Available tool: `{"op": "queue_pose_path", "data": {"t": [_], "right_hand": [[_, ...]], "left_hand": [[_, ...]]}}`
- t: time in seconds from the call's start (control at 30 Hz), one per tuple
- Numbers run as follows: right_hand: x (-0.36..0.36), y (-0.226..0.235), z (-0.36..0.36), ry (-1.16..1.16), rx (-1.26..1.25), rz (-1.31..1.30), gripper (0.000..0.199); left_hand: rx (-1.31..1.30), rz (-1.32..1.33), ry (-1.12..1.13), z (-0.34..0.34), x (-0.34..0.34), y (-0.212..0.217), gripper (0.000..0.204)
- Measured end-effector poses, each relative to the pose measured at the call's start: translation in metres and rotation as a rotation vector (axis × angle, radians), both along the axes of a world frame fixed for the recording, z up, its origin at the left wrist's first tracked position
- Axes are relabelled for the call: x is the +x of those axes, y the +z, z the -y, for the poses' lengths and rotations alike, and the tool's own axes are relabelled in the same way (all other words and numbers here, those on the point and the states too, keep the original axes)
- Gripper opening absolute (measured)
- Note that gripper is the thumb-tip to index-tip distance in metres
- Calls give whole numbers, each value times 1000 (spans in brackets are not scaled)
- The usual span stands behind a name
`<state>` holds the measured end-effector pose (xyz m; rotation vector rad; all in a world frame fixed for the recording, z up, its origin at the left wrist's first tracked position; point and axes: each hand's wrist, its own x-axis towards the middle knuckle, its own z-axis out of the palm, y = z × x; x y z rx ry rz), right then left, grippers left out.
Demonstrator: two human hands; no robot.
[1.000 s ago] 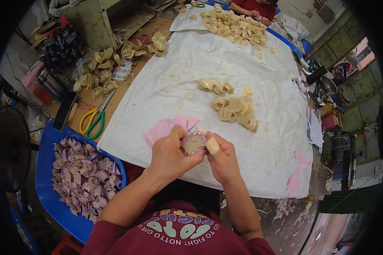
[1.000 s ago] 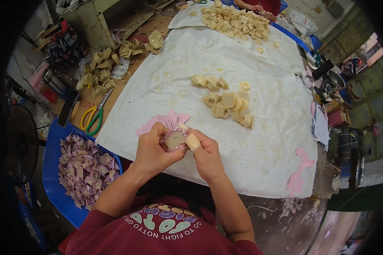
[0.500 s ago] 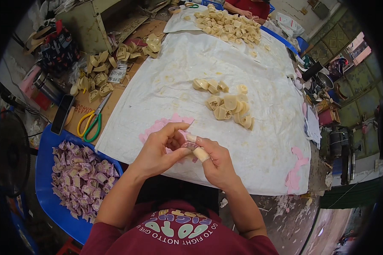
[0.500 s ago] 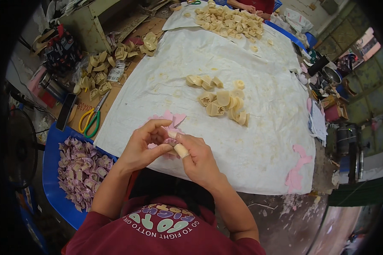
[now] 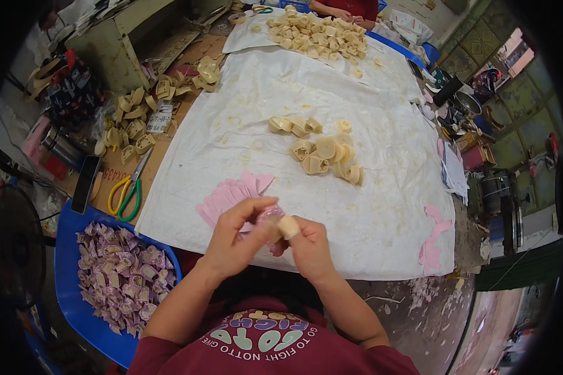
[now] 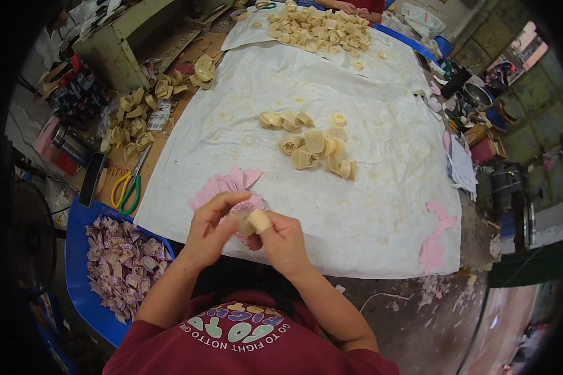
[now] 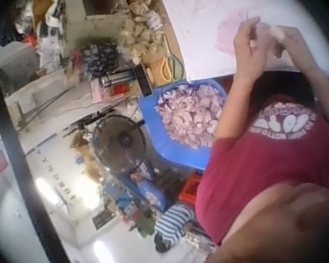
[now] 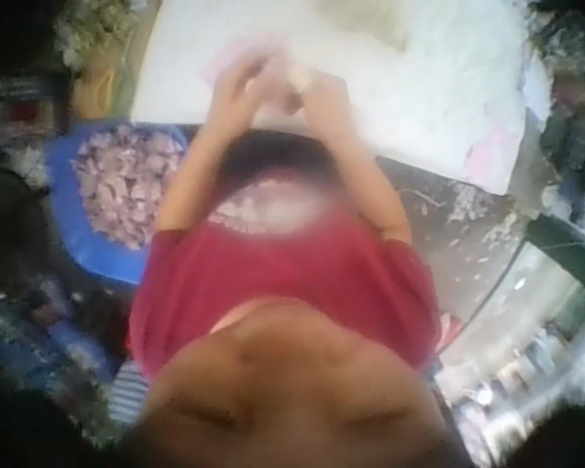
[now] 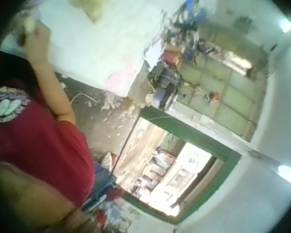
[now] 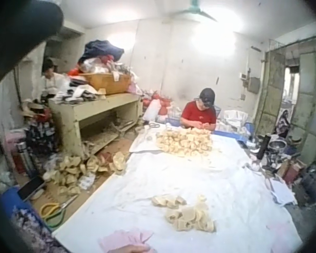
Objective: The person wraps small, cylindrical, beige-colored items with pink paper wrappers by hand. They pick up a wrapper and an item, fold the paper around the item, and place the finished wrapped unit on a white cloth on the table. The process is repeated continuously throughout the clip.
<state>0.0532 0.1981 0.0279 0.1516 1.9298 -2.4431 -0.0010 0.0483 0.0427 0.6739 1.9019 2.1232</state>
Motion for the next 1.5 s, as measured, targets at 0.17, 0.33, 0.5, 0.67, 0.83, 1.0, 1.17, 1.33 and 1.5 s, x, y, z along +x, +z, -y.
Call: {"op": "queue_pose_path", "data": {"t": [0.17,0.33,0.5,0.67,0.83,1.0,1.17,1.33,1.5], "right_hand": [[5,3,24,-70,88,-87,34],[3,2,37,-39,-254,127,35],[0,3,49,75,-191,223,40],[30,-16,32,-82,271,30,26],[30,21,47,-308,750,-528,28],[41,7,30,-373,813,-619,38],[71,19,-2,-221,280,-306,42],[88,5,-17,-320,274,-393,41],[86,7,-22,-275,-188,-287,41]], "left_hand": [[24,-75,-42,-6,3,1,42],[202,135,29,-6,9,0,36],[536,556,-76,18,0,-7,27],[625,507,111,58,-36,-30,27],[517,610,-76,40,-12,-28,38],[384,714,-216,2,34,10,47],[332,559,-233,-21,59,14,39],[309,582,-278,-39,73,21,41],[407,515,-215,-50,86,23,48]]}}
